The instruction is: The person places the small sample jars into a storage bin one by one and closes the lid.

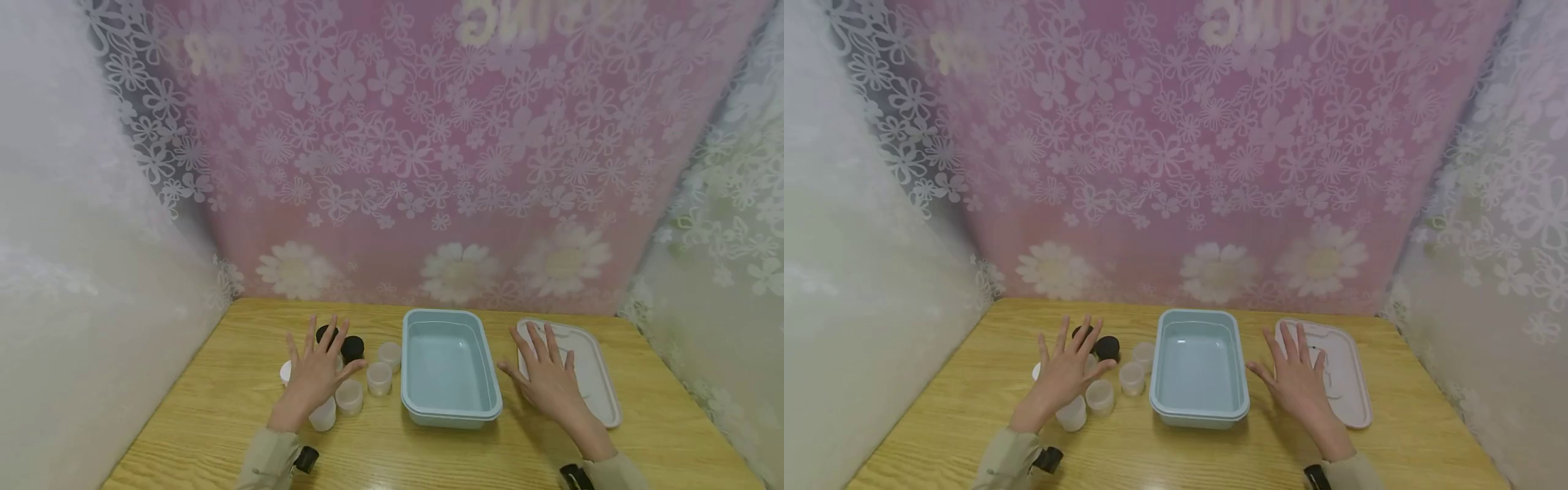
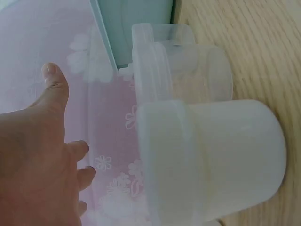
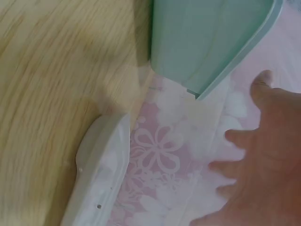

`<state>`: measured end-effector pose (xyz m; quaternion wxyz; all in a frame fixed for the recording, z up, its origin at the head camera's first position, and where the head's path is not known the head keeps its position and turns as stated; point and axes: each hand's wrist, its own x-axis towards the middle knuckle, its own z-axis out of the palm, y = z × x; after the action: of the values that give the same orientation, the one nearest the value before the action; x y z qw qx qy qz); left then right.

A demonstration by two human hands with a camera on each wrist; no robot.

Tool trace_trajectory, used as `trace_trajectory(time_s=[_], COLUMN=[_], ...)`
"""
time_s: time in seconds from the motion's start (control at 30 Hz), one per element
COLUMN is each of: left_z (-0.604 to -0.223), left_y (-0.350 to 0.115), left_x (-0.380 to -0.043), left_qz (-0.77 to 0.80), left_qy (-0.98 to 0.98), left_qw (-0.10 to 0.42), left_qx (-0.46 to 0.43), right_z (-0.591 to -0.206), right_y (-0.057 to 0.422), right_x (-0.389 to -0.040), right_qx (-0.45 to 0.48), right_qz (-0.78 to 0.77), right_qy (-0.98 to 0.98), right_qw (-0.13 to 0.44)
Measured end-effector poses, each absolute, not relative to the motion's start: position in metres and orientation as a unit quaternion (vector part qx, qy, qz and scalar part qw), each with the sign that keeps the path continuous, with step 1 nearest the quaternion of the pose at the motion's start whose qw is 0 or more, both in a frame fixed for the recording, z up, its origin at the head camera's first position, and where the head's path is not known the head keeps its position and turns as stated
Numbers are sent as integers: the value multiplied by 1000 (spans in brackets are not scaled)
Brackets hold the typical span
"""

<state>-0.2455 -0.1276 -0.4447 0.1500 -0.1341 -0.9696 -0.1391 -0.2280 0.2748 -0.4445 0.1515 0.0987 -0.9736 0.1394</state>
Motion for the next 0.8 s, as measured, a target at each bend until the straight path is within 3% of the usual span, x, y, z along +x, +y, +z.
trace_trajectory(time_s=[0.2,0.8], left_z=[-438,-427], left_y=[-131,-177], left_x=[-250,-243], left_qz=[-185,-294], left_qy=[-963,-919], left_qw=[139,203], left_qx=[-140,-165], right_z=[-441,-451], right_y=[270,250], right_x=[-231,-213], right_qx=[181,216], right_qz=[132,92], right_qy=[-954,-961], right_qw=[198,149])
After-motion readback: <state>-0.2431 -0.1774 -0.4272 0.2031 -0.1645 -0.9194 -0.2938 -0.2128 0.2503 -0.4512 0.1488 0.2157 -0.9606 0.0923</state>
